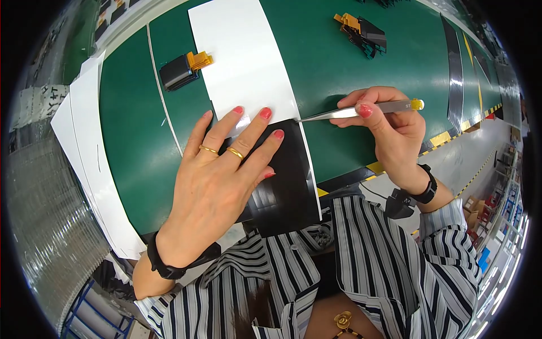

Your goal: The person uses tweezers to peel a black adhesive strip from a backing sheet, applies it to a small electronic component, and then places the finished component onto a tray.

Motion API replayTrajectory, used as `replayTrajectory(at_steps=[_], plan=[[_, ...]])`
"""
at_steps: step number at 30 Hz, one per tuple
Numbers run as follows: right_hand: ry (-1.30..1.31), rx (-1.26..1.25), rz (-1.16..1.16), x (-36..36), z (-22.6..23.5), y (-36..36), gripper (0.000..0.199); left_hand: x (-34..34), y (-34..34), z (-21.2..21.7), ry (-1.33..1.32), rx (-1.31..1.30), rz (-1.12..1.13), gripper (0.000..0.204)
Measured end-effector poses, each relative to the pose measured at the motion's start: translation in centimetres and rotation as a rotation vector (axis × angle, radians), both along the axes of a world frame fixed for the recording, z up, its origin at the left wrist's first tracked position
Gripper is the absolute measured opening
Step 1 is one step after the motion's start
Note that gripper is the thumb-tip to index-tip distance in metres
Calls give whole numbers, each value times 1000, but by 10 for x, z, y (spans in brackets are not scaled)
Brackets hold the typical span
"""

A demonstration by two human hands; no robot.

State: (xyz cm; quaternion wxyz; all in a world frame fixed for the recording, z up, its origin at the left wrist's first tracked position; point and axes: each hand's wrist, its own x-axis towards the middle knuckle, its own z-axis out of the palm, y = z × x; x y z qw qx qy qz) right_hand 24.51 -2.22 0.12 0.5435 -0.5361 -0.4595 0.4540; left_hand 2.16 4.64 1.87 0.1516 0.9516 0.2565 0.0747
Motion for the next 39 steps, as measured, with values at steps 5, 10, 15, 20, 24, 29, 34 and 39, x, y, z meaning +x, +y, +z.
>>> replayTrajectory(at_steps=[5,10,15,20,24,29,34,39], plan=[[90,-48,-37,3,0,2,15,1,-2,0,-8,-2,0,38],[280,-221,-73,6,7,9,18,0,-2,-1,-10,-14,10,38],[596,-221,-35,18,4,13,20,-1,4,8,2,27,-8,39],[587,-191,-61,18,1,17,19,-1,54,25,-117,95,255,38],[586,-196,-44,10,0,19,19,-23,79,4,-19,183,312,38],[566,-203,-52,11,-1,15,18,-20,55,7,-101,-30,324,34],[510,-146,-7,13,8,16,18,-24,48,28,-376,-64,381,33],[379,230,91,7,43,42,21,-6,51,37,-653,-915,520,24]])
